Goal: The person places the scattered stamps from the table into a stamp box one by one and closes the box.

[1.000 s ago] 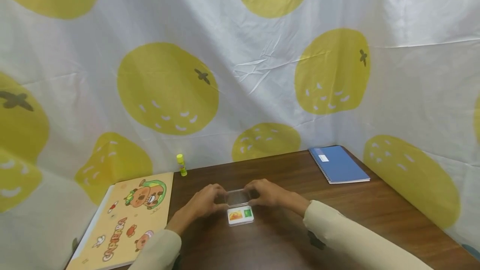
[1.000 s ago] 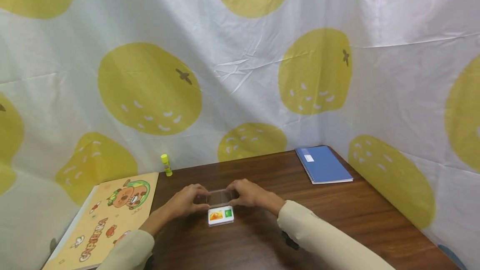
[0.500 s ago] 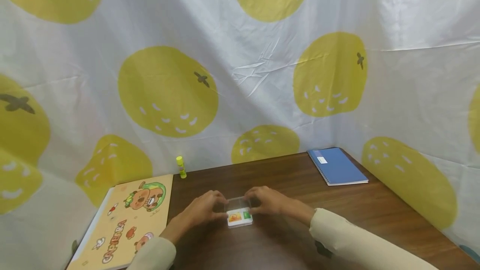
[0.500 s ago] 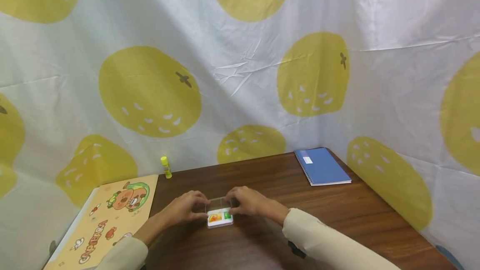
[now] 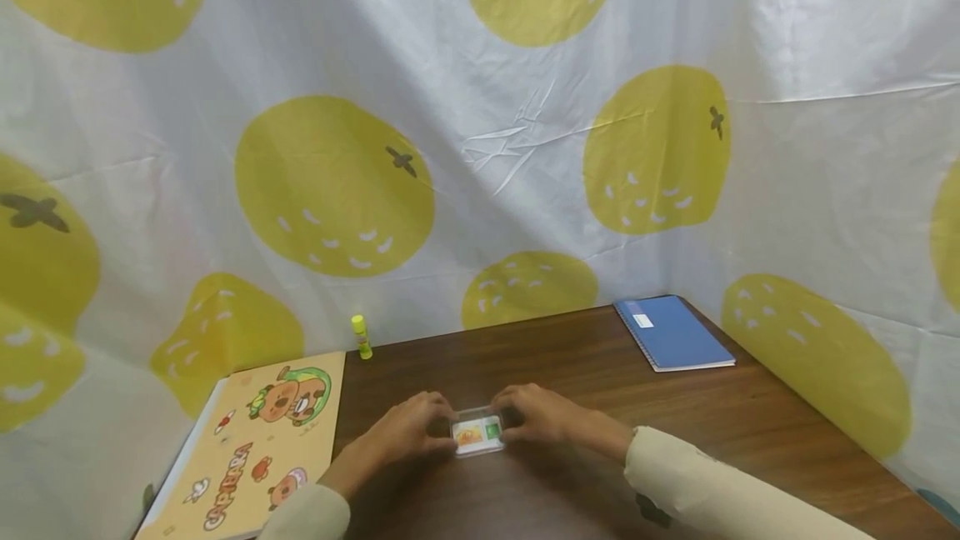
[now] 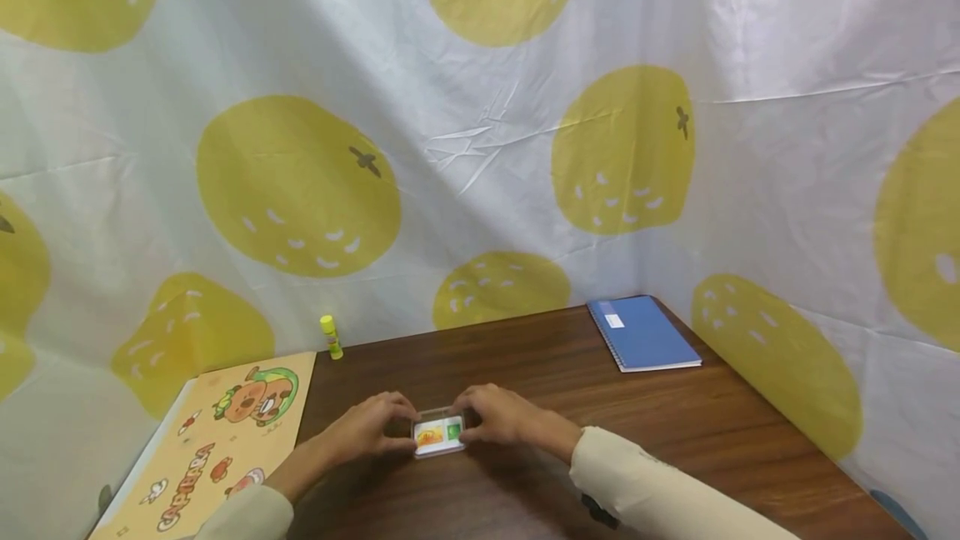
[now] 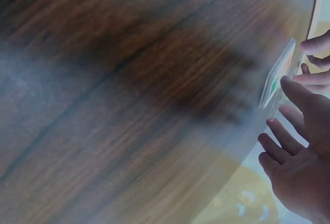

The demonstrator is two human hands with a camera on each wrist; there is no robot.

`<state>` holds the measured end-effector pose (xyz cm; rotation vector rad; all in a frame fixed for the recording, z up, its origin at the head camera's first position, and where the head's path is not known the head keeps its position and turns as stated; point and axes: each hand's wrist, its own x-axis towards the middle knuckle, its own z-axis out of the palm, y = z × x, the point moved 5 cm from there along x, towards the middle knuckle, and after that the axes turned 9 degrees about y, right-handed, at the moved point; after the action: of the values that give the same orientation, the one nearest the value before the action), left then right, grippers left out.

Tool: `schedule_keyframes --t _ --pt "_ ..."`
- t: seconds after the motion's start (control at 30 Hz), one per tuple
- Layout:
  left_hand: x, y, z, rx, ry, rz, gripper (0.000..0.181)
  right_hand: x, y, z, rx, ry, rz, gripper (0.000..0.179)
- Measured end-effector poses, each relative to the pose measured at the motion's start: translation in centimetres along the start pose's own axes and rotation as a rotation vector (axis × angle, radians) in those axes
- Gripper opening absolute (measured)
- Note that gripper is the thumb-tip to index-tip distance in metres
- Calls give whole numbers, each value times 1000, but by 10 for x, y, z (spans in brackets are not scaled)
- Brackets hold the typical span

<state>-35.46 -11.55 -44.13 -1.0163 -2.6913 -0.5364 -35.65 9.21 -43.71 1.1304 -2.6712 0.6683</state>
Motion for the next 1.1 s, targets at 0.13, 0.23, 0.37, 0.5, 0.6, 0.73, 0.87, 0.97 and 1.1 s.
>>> schedule_keyframes --t 0.13,0.23,0.37,0.5,0.6,0.73,0.87,0.97,1.1 --pt "0 2 1 7 -9 -8 41 -3 0 1 -7 -1 -6 43" --pt "-1 3 2 9 -20 -14 41 -5 -1 3 -18 -4 -10 43" --pt "-4 2 2 1 -32 -27 40 -5 -1 6 -15 -18 2 43" --pt "-5 3 2 -14 -33 -31 38 -4 -1 9 -5 -28 11 43" --pt "-5 4 2 -26 -37 -32 38 -5 0 10 -3 -27 13 42" --pt "-5 4 3 -31 -46 -43 38 -4 2 10 -6 -27 18 41" --pt "-4 3 3 -35 -52 -53 38 -4 1 9 -13 -37 11 41" --pt "-4 2 4 -41 -56 -60 37 -3 1 8 -18 -46 -7 41" --pt "-4 1 5 -47 -59 -58 35 -2 0 7 -26 -53 -25 40"
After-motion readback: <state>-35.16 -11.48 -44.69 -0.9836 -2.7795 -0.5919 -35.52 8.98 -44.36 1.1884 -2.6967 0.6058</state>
